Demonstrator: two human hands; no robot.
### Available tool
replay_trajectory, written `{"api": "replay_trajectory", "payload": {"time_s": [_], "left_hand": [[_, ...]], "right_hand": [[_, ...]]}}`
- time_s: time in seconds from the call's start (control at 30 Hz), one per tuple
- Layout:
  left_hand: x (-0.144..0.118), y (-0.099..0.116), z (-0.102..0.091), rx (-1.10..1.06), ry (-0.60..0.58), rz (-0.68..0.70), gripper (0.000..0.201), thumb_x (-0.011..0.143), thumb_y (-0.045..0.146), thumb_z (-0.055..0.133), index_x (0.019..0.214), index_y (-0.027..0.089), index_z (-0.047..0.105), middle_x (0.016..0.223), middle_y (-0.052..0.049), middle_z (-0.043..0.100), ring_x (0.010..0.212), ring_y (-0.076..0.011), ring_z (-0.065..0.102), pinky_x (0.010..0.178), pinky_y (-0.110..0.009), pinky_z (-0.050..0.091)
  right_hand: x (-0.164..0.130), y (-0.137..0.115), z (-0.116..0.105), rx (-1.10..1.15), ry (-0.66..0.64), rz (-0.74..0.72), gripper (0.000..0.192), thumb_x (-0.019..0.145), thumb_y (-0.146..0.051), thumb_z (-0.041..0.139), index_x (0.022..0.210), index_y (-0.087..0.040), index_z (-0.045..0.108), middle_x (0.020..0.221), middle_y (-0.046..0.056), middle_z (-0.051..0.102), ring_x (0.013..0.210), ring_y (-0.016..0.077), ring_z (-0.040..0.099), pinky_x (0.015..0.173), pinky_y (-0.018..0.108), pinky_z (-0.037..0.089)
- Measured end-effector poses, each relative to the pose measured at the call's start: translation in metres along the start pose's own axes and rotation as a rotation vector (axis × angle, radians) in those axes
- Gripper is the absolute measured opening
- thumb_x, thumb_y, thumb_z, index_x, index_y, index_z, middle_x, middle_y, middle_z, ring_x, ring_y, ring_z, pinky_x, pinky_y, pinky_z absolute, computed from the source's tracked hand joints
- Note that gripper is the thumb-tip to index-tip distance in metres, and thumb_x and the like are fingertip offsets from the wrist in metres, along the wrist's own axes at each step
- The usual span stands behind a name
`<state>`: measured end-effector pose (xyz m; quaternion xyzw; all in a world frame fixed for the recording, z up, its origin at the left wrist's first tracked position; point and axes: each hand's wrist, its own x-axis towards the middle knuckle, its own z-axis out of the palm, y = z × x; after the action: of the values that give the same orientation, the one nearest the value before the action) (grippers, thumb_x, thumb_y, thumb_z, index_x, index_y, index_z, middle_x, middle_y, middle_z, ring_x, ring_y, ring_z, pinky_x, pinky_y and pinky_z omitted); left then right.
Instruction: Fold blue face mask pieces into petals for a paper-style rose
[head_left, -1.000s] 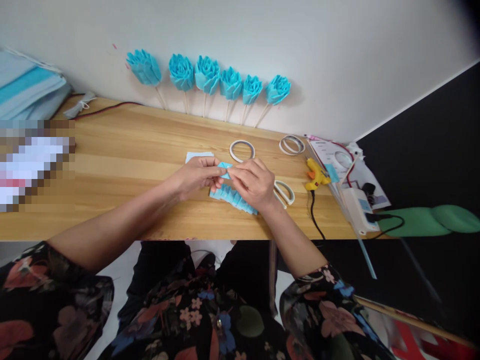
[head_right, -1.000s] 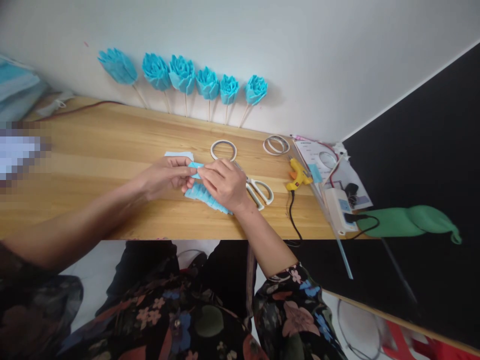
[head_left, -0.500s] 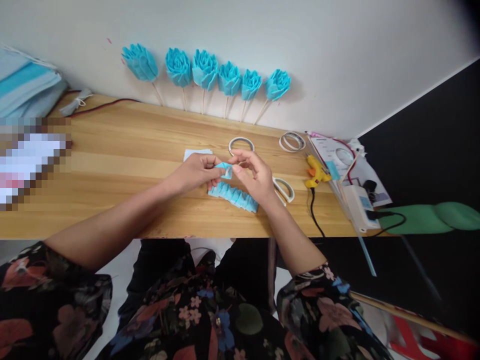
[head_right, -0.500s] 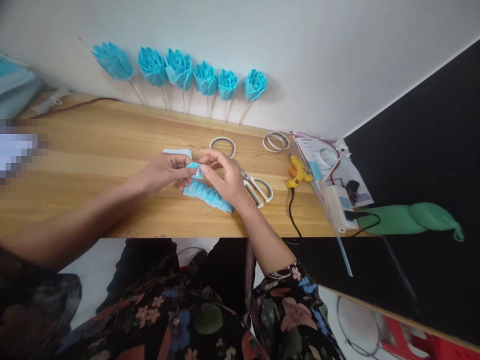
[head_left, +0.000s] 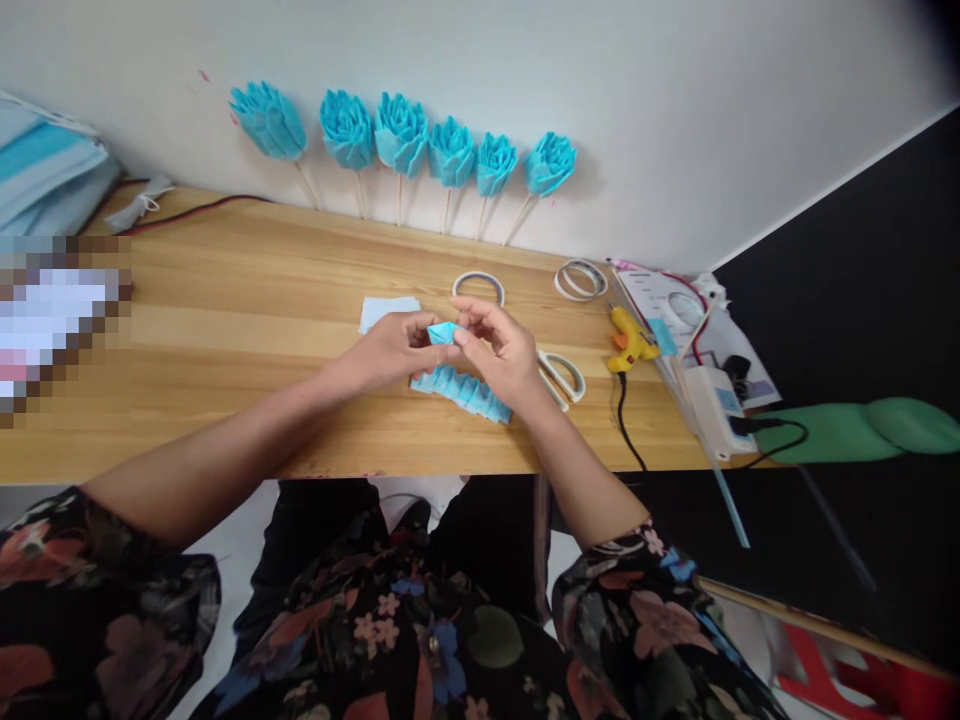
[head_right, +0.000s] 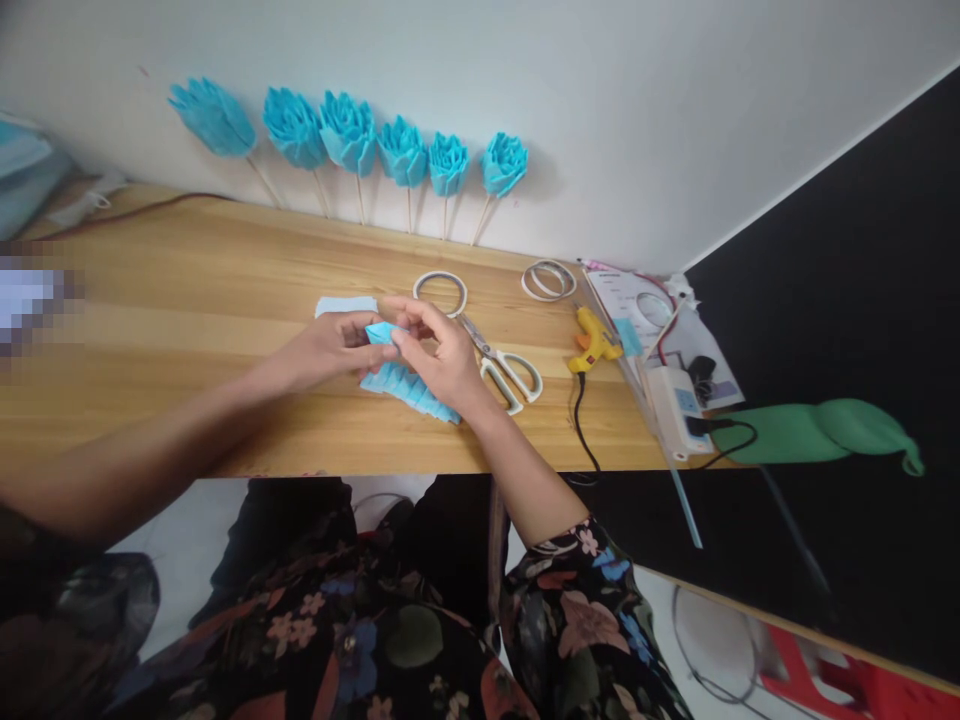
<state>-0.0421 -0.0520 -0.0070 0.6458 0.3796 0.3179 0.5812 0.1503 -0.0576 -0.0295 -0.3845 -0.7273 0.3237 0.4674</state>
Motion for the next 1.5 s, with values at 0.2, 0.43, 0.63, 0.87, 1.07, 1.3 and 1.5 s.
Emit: {"api": "replay_trajectory", "payload": {"time_s": [0.2, 0.43, 0.63, 0.87, 1.07, 1.3, 1.5], "left_hand": [[0.002, -0.005, -0.003, -0.050, 0.118, 0.044, 0.021, 0.079, 0.029, 0.072, 0.068, 0.018, 0.058, 0.059, 0.003, 0.056, 0.053, -0.0096, 0.053, 0.053, -0.023, 0.044], [0.003, -0.004, -0.004, -0.203, 0.172, 0.031, 0.015, 0.078, 0.026, 0.074, 0.072, 0.016, 0.064, 0.062, 0.001, 0.061, 0.054, -0.0081, 0.052, 0.055, -0.022, 0.043], [0.005, -0.006, -0.003, -0.392, 0.094, -0.030, 0.025, 0.075, 0.036, 0.077, 0.071, 0.016, 0.063, 0.063, -0.001, 0.062, 0.056, -0.0109, 0.057, 0.054, -0.023, 0.047], [0.006, -0.008, -0.002, -0.170, 0.176, 0.013, 0.026, 0.075, 0.036, 0.079, 0.072, 0.017, 0.062, 0.060, 0.002, 0.061, 0.051, -0.0081, 0.053, 0.053, -0.022, 0.045], [0.008, -0.012, -0.006, -0.227, 0.266, 0.001, 0.023, 0.074, 0.032, 0.079, 0.071, 0.017, 0.061, 0.062, 0.002, 0.060, 0.051, -0.0071, 0.052, 0.052, -0.021, 0.045], [0.008, -0.011, -0.005, -0.275, 0.254, -0.001, 0.025, 0.072, 0.031, 0.079, 0.070, 0.017, 0.058, 0.062, 0.002, 0.059, 0.052, -0.0076, 0.053, 0.050, -0.020, 0.043], [0.008, -0.011, -0.005, -0.227, 0.262, -0.034, 0.022, 0.071, 0.031, 0.077, 0.070, 0.017, 0.061, 0.061, 0.002, 0.059, 0.051, -0.0072, 0.052, 0.050, -0.020, 0.042]], "right_hand": [[0.001, 0.007, 0.000, 0.052, 0.017, 0.028, 0.036, 0.093, -0.034, 0.061, 0.128, -0.030, 0.064, 0.093, 0.000, 0.067, 0.088, 0.0149, 0.065, 0.086, 0.034, 0.056], [0.000, 0.005, -0.002, 0.036, -0.004, 0.087, 0.039, 0.093, -0.033, 0.060, 0.132, -0.029, 0.063, 0.098, 0.001, 0.069, 0.090, 0.0168, 0.064, 0.089, 0.038, 0.056], [0.002, 0.009, -0.003, 0.041, -0.005, 0.070, 0.045, 0.094, -0.037, 0.059, 0.138, -0.028, 0.058, 0.104, 0.003, 0.071, 0.094, 0.0185, 0.066, 0.092, 0.041, 0.057], [0.004, 0.012, -0.002, -0.027, -0.002, 0.054, 0.043, 0.093, -0.037, 0.059, 0.135, -0.029, 0.060, 0.096, 0.002, 0.072, 0.088, 0.0174, 0.068, 0.086, 0.038, 0.059], [0.005, 0.007, -0.042, -0.116, 0.219, 0.127, 0.037, 0.095, -0.037, 0.054, 0.128, -0.025, 0.065, 0.098, 0.003, 0.075, 0.084, 0.0150, 0.068, 0.079, 0.032, 0.057], [-0.018, 0.014, -0.090, -0.688, 0.129, 0.213, 0.022, 0.091, -0.024, 0.056, 0.100, -0.020, 0.076, 0.101, 0.008, 0.078, 0.091, 0.0227, 0.070, 0.086, 0.039, 0.053], [-0.020, 0.023, -0.079, -0.815, 0.031, 0.308, 0.015, 0.090, -0.022, 0.060, 0.092, -0.020, 0.075, 0.092, 0.007, 0.077, 0.087, 0.0221, 0.068, 0.078, 0.034, 0.048]]}}
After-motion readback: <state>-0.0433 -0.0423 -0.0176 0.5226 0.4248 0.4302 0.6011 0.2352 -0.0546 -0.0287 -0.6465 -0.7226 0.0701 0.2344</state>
